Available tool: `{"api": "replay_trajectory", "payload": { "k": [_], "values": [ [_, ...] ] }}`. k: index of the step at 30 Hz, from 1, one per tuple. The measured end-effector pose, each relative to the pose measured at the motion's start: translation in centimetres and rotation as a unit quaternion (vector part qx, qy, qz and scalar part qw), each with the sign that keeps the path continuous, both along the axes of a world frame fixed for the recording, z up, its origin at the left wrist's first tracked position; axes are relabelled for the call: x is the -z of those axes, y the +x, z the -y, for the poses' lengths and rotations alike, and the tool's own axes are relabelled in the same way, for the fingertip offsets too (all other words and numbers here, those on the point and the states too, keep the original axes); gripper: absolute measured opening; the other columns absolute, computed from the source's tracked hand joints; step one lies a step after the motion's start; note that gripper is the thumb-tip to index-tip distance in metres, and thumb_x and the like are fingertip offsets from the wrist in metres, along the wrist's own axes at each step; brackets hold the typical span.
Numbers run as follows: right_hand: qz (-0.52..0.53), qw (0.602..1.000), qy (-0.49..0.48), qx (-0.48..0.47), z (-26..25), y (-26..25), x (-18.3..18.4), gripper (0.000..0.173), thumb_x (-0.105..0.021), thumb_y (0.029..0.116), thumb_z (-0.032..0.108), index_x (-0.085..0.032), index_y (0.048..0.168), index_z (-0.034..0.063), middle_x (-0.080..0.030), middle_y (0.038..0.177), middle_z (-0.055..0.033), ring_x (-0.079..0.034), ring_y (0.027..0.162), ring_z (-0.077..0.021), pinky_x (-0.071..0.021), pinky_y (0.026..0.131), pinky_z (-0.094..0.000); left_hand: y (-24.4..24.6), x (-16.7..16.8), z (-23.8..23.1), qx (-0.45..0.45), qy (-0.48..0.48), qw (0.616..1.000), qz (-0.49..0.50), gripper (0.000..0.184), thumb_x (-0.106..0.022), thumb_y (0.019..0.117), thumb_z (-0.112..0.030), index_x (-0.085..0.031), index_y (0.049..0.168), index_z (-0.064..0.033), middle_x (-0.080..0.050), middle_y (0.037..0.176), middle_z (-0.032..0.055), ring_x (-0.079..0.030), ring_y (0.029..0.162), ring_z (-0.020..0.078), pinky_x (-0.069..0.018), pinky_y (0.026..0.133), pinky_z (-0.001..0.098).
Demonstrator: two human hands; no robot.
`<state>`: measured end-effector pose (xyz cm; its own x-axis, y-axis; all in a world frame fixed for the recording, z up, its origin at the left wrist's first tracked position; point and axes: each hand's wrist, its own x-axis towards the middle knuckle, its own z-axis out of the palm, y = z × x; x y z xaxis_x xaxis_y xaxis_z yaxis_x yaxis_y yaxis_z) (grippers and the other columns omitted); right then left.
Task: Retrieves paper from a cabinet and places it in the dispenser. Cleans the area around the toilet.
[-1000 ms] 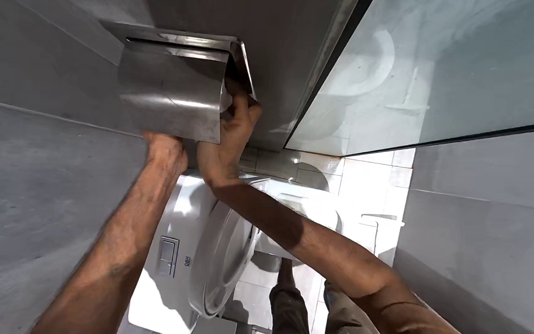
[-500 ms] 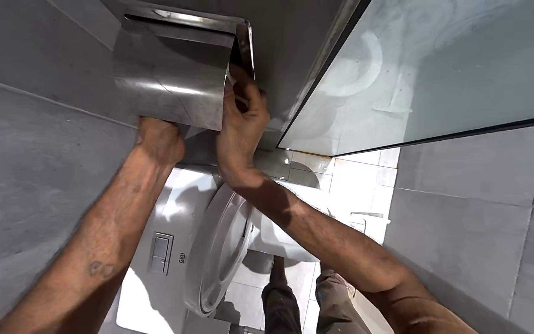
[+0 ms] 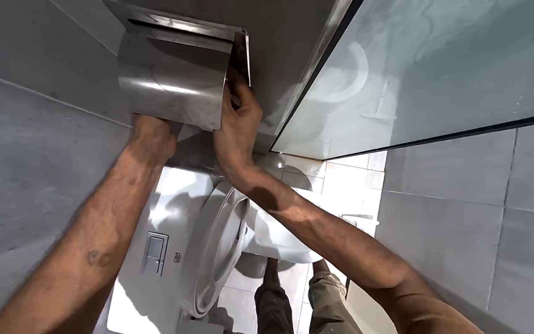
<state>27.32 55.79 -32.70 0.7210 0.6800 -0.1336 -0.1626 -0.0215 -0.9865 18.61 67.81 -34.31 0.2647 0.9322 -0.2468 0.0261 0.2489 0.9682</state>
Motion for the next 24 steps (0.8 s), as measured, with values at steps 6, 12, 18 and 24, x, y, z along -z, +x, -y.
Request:
{"api": "replay_trajectory", "payload": {
  "k": [6, 12, 18, 24],
  "values": [
    [0.336, 0.929, -0.102, -0.12, 2.2, 3.2, 1.1, 0.031, -0.057, 0.1041, 0.013, -0.062, 0.133, 0.003, -0.068, 0.1, -0.0123, -0.064, 0.07, -0.0207, -0.0524, 0.057, -0.0349, 2.4, -0.5, 0.9, -0.132, -0.109, 0.971, 0.168, 0.014, -0.037, 0.1098, -0.007, -0.05, 0.108, -0.0125, -0.06, 0.091, 0.0012, -0.063, 0.087, 0.0099, -0.0568, 0.081, 0.029],
    [0.707, 0.635, -0.287, -0.116, -0.7, 6.4, -0.5, 0.048, -0.049, 0.0996, 0.016, -0.056, 0.146, 0.0057, -0.067, 0.078, -0.0128, -0.062, 0.055, -0.0303, -0.0437, 0.05, -0.0436, 3.7, -0.7, 1.5, -0.163, -0.167, 0.941, 0.245, 0.017, -0.032, 0.112, -0.015, -0.049, 0.111, -0.0108, -0.059, 0.094, 0.0046, -0.063, 0.089, 0.0132, -0.0564, 0.082, 0.0314],
    [0.715, 0.567, -0.347, -0.218, -2.4, 6.2, -3.4, 0.021, -0.051, 0.0961, 0.008, -0.066, 0.097, -0.0068, -0.066, 0.083, -0.0215, -0.066, 0.077, -0.0396, -0.0451, 0.062, -0.0503, 4.3, -1.0, 1.9, -0.176, -0.18, 0.938, 0.238, 0.015, -0.034, 0.1114, -0.011, -0.049, 0.117, -0.0088, -0.058, 0.101, 0.0062, -0.061, 0.094, 0.0133, -0.055, 0.086, 0.0307],
    [0.688, 0.6, -0.329, -0.242, -2.4, 6.9, -3.6, 0.027, -0.061, 0.0916, 0.019, -0.067, 0.1, -0.0054, -0.069, 0.094, -0.0231, -0.069, 0.087, -0.041, -0.0488, 0.067, -0.0529, 4.2, -1.3, 2.0, -0.165, -0.17, 0.948, 0.214, 0.014, -0.036, 0.1107, -0.008, -0.049, 0.116, -0.0087, -0.056, 0.101, 0.0045, -0.059, 0.094, 0.0108, -0.0536, 0.086, 0.0278]
  ]
}}
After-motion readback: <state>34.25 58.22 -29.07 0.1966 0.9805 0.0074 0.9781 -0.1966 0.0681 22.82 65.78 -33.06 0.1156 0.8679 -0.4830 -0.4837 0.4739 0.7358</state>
